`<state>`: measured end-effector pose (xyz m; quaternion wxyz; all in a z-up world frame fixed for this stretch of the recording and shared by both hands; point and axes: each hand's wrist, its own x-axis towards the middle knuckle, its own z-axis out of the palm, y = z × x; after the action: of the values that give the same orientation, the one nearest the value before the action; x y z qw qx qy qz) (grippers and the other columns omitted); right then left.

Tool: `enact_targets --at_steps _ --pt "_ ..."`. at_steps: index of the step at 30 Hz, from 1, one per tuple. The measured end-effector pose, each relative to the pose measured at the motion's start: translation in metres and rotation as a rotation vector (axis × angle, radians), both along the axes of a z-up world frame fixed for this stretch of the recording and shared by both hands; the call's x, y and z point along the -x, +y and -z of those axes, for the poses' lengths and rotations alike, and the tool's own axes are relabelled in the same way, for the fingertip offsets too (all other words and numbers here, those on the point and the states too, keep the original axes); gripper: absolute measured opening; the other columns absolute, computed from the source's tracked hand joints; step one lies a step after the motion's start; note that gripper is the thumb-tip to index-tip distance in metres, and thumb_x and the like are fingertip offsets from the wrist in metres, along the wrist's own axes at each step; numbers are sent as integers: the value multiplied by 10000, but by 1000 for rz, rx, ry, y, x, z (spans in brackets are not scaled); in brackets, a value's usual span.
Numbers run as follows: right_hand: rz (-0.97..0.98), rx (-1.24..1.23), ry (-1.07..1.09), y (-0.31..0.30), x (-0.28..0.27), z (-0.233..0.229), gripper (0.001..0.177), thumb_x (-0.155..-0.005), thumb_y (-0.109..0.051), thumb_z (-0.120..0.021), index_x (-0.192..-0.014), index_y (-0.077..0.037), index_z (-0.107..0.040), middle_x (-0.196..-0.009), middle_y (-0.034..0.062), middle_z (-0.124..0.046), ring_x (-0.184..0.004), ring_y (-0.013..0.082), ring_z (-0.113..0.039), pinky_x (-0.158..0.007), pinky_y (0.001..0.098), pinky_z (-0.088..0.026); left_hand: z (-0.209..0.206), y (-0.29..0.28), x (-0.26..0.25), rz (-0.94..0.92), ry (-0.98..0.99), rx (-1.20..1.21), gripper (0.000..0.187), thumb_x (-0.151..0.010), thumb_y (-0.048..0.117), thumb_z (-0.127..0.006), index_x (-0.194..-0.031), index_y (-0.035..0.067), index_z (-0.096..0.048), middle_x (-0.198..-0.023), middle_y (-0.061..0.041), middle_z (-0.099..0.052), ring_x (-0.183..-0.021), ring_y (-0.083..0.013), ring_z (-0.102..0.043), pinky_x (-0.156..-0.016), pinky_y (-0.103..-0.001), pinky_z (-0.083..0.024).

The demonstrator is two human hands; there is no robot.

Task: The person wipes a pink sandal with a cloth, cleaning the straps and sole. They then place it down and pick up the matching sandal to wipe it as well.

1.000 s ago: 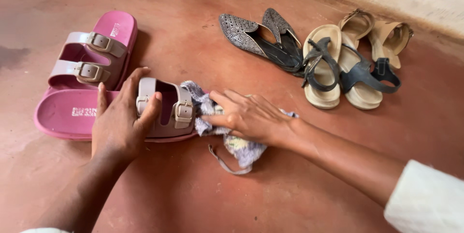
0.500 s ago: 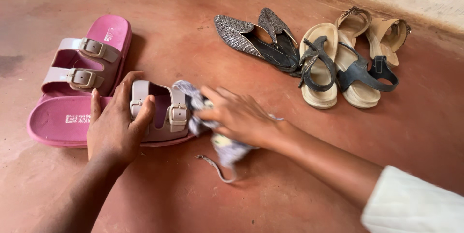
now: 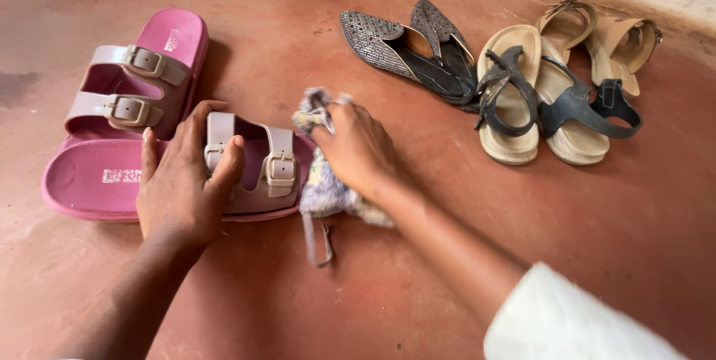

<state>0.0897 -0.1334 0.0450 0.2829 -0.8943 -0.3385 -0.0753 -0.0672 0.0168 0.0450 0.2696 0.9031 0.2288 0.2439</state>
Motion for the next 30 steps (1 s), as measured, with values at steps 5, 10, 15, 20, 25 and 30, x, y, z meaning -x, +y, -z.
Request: enact_targets --at_steps 5,10,15,20,25,30 --pt "229 -50 177 -12 63 -1 303 -851 -208 -701 -1083 -14 -688 -1059 213 -654 -851 317 -705 -667 443 -578 9 5 -7 -10 -38 -53 613 -1004 507 -459 -1472 112 -432 -1401 -130 -569 -1376 -265 -466 -1249 -459 -85" --pt "197 -96 85 -25 123 -2 349 -830 -214 -767 -1064 35 -698 -990 259 -679 -772 334 -696 -632 442 -567 14 13 -10 -11 32 23 745 -970 607 -456 -1493 77 -424 -1434 -165 -546 -1423 -259 -437 -1276 -461 -50" --pt "210 -444 556 -54 91 -2 233 -877 -216 -693 -917 10 -737 -748 162 -721 -597 234 -634 -545 381 -502 20 40 6 309 -21 -83 1135 -877 759 -593 -1563 -75 -247 -1543 -285 -404 -1455 -375 -325 -1168 -518 -35" --pt "273 -844 971 -86 76 -38 243 -860 -223 -639 -914 -6 -733 -805 101 -762 -671 202 -732 -599 361 -603 3 48 37 285 232 -466 1295 -598 854 -673 -1469 -40 -328 -1387 -238 -536 -1316 -356 -497 -1190 -469 -278" --pt "265 -954 1145 -93 81 -59 359 -894 -354 -599 -922 -12 -706 -800 130 -743 -644 225 -729 -615 370 -618 0 12 37 -32 204 -327 1246 -656 858 -639 -1422 -93 -392 -1313 -303 -564 -1251 -401 -534 -1076 -505 -392" --pt "122 -652 447 -64 91 -24 408 -953 -401 -665 -959 6 -700 -829 130 -721 -750 272 -683 -683 398 -563 0 -22 7 -222 462 247 1111 -905 854 -402 -1293 -176 -548 -1293 -381 -642 -1263 -443 -629 -1098 -509 -481"
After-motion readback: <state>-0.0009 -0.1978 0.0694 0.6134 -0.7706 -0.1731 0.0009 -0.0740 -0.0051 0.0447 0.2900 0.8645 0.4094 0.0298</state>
